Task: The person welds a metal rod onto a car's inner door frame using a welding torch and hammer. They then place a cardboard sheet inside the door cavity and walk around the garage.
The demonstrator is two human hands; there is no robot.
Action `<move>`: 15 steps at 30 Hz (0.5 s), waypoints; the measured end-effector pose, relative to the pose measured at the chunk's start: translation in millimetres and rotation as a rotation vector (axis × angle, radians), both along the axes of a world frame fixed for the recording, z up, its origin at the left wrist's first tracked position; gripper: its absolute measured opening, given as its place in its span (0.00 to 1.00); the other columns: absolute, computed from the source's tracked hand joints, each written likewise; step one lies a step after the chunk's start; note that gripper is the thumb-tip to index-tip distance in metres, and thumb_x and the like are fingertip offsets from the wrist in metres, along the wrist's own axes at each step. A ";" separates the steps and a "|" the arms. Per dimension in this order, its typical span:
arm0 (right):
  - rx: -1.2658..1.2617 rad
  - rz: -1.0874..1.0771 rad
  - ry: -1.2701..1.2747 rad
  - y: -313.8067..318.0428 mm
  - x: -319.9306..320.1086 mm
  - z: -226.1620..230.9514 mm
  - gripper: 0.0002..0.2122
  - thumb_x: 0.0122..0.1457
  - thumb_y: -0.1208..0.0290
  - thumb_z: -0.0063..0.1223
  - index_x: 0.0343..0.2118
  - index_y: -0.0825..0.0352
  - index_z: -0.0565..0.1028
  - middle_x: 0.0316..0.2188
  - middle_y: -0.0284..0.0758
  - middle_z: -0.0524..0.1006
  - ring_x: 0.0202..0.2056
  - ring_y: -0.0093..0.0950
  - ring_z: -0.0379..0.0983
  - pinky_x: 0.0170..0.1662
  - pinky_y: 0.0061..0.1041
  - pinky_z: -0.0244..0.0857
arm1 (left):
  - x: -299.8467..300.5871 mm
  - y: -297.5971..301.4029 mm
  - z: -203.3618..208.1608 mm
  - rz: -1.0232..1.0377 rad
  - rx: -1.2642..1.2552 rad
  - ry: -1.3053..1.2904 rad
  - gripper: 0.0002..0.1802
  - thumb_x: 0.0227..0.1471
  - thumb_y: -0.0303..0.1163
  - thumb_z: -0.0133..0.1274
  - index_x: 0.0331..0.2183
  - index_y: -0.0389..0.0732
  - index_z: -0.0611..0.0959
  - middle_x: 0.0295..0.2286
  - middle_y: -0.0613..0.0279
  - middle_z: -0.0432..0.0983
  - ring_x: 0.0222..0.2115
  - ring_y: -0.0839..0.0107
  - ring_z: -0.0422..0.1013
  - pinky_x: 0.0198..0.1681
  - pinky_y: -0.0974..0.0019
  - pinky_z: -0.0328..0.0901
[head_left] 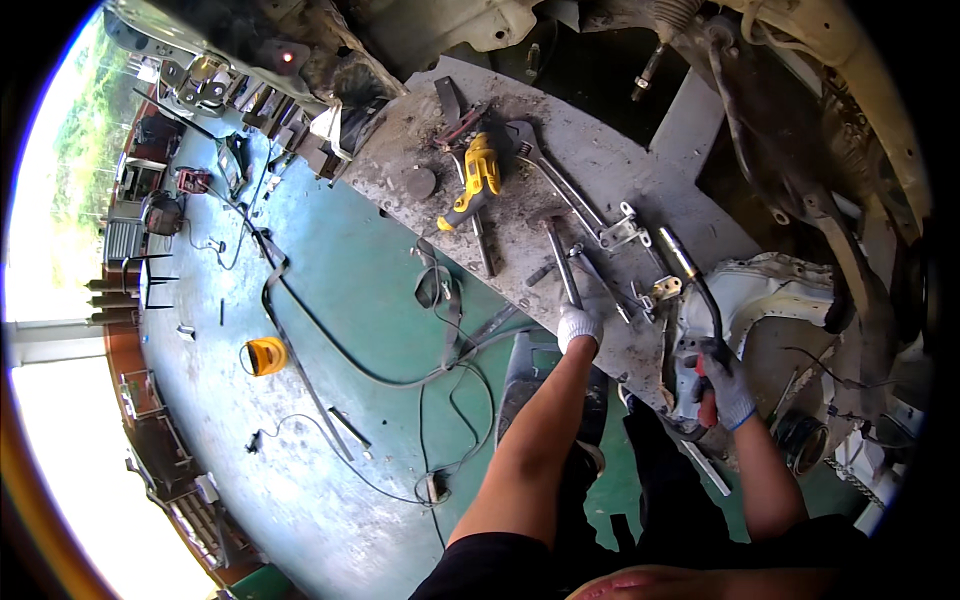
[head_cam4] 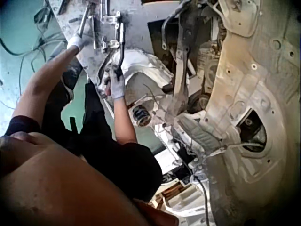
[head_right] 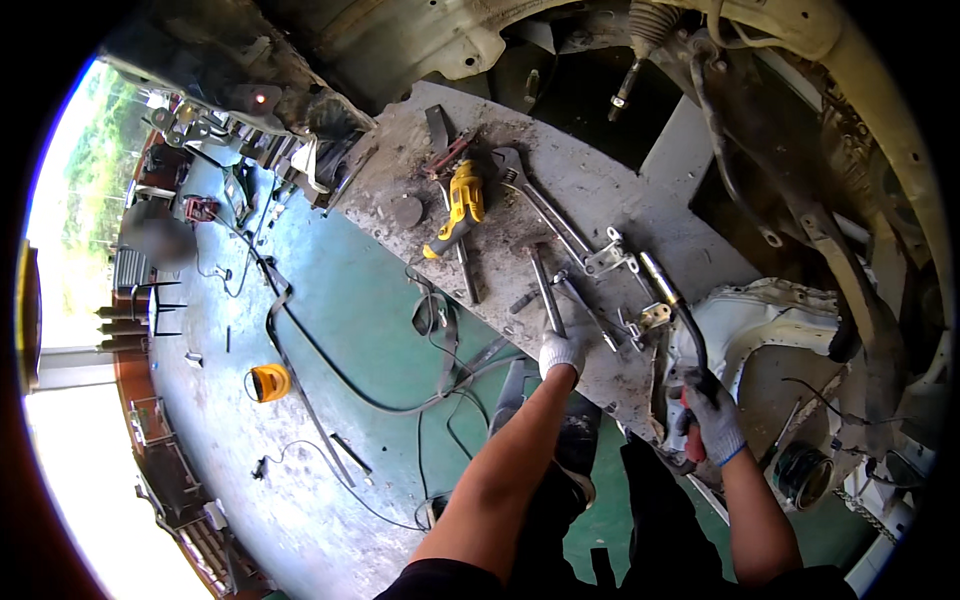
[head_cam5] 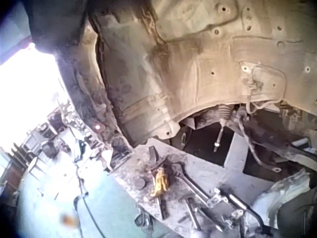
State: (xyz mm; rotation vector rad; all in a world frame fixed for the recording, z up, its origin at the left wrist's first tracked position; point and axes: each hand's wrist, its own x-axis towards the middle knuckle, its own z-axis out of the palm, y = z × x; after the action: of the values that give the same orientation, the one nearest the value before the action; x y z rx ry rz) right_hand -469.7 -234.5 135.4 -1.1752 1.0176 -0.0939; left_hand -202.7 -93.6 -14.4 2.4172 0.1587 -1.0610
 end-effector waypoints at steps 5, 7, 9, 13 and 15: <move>0.062 -0.133 -0.003 -2.1 -9.4 -17.5 0.20 0.67 0.63 0.58 0.59 0.65 0.73 0.39 0.36 0.81 0.20 0.26 0.73 0.21 0.27 0.68 | 53.5 33.0 52.5 0.381 -0.502 0.384 0.17 0.61 0.46 0.58 0.35 0.42 0.75 0.16 0.67 0.66 0.12 0.71 0.61 0.15 0.62 0.57; -0.086 -0.103 0.023 -4.7 -18.8 -37.3 0.20 0.67 0.63 0.57 0.59 0.64 0.73 0.39 0.35 0.81 0.20 0.25 0.73 0.20 0.26 0.67 | 73.8 54.0 101.2 0.231 -0.426 0.342 0.18 0.61 0.47 0.58 0.36 0.41 0.77 0.16 0.68 0.66 0.12 0.73 0.60 0.15 0.63 0.57; -0.074 -0.165 0.068 -3.6 -18.7 -47.0 0.20 0.67 0.63 0.57 0.59 0.64 0.73 0.39 0.34 0.82 0.19 0.23 0.72 0.20 0.24 0.66 | 82.8 88.8 148.9 0.187 -0.441 0.322 0.18 0.61 0.45 0.60 0.39 0.39 0.78 0.18 0.68 0.68 0.13 0.75 0.63 0.15 0.66 0.58; 0.005 -0.177 0.010 8.7 1.1 -18.9 0.20 0.66 0.62 0.58 0.58 0.63 0.72 0.39 0.35 0.82 0.16 0.21 0.70 0.19 0.23 0.64 | 116.8 166.2 177.9 -0.019 -0.637 -0.277 0.14 0.63 0.40 0.59 0.40 0.38 0.80 0.23 0.68 0.73 0.22 0.79 0.70 0.21 0.69 0.63; 0.011 -0.192 0.005 12.4 16.6 -3.7 0.20 0.66 0.62 0.58 0.58 0.63 0.73 0.39 0.35 0.82 0.16 0.21 0.69 0.18 0.23 0.64 | 150.6 161.2 218.4 0.153 -0.730 -0.310 0.14 0.65 0.40 0.57 0.38 0.37 0.80 0.24 0.69 0.74 0.24 0.79 0.68 0.26 0.72 0.64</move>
State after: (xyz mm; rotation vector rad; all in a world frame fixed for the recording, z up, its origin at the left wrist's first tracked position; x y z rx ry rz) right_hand -453.1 -222.1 131.7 -1.0667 1.1321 -0.2366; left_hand -52.1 67.7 204.0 1.8280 -0.1304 -0.5296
